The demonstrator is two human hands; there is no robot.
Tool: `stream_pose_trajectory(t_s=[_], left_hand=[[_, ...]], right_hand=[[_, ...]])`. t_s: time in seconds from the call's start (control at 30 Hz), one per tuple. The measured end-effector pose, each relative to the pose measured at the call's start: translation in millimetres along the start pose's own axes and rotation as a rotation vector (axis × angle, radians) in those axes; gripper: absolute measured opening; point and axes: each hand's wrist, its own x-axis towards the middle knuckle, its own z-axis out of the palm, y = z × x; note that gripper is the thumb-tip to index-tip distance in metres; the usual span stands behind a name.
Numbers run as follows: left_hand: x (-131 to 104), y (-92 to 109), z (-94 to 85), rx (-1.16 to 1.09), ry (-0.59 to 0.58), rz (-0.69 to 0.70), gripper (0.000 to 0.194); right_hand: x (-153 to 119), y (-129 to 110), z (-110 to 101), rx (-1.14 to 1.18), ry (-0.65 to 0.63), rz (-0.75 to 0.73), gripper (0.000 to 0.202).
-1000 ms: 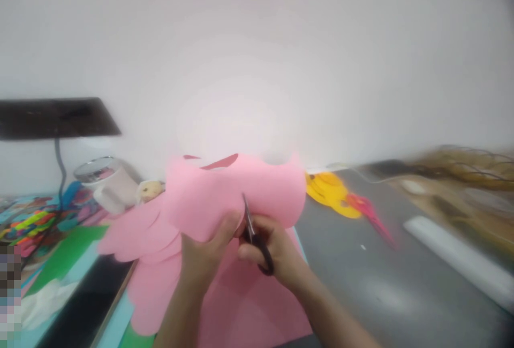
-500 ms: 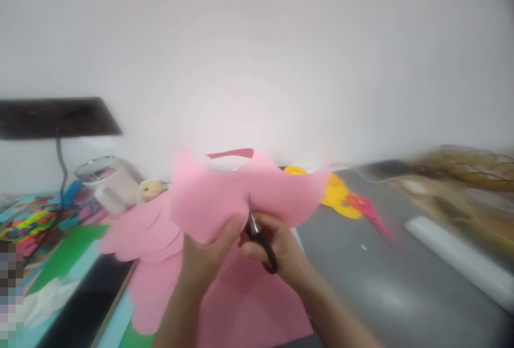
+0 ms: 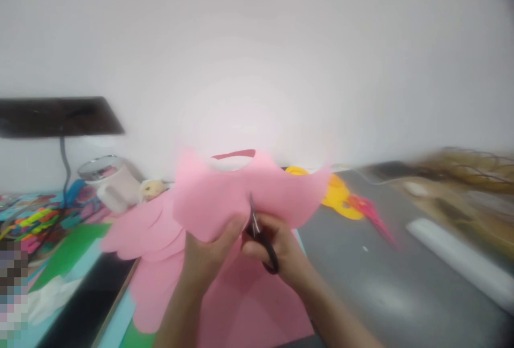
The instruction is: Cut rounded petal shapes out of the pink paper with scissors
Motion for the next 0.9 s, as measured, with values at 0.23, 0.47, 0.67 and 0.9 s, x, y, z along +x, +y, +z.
stream_pose_trajectory(t_s=[0.23,0.47,0.67,0.9], left_hand=[[1.0,-1.9,-0.3,-0.022,0.001,0.022,0.027],[-0.6,1.1,-0.6,0.006,-0.031,-0.005,0.02],[-1.9,2.3,0.7,0.002,-0.015,-0.003,0.02],[-2.1,2.2,0.8,-0.011,-0.012,-0.015,0.018]], right_hand=[[0.1,-0.5,-0.2,-0.014,0.0,-0.003,0.048],[0.5,-5.2,0.7,-0.016,0.009,0.043,0.046],[0.0,-4.8,0.4,-0.015,0.023,0.032,0.046],[0.1,-3.2,-0.4,-0.004,0.007,0.037,0.047]])
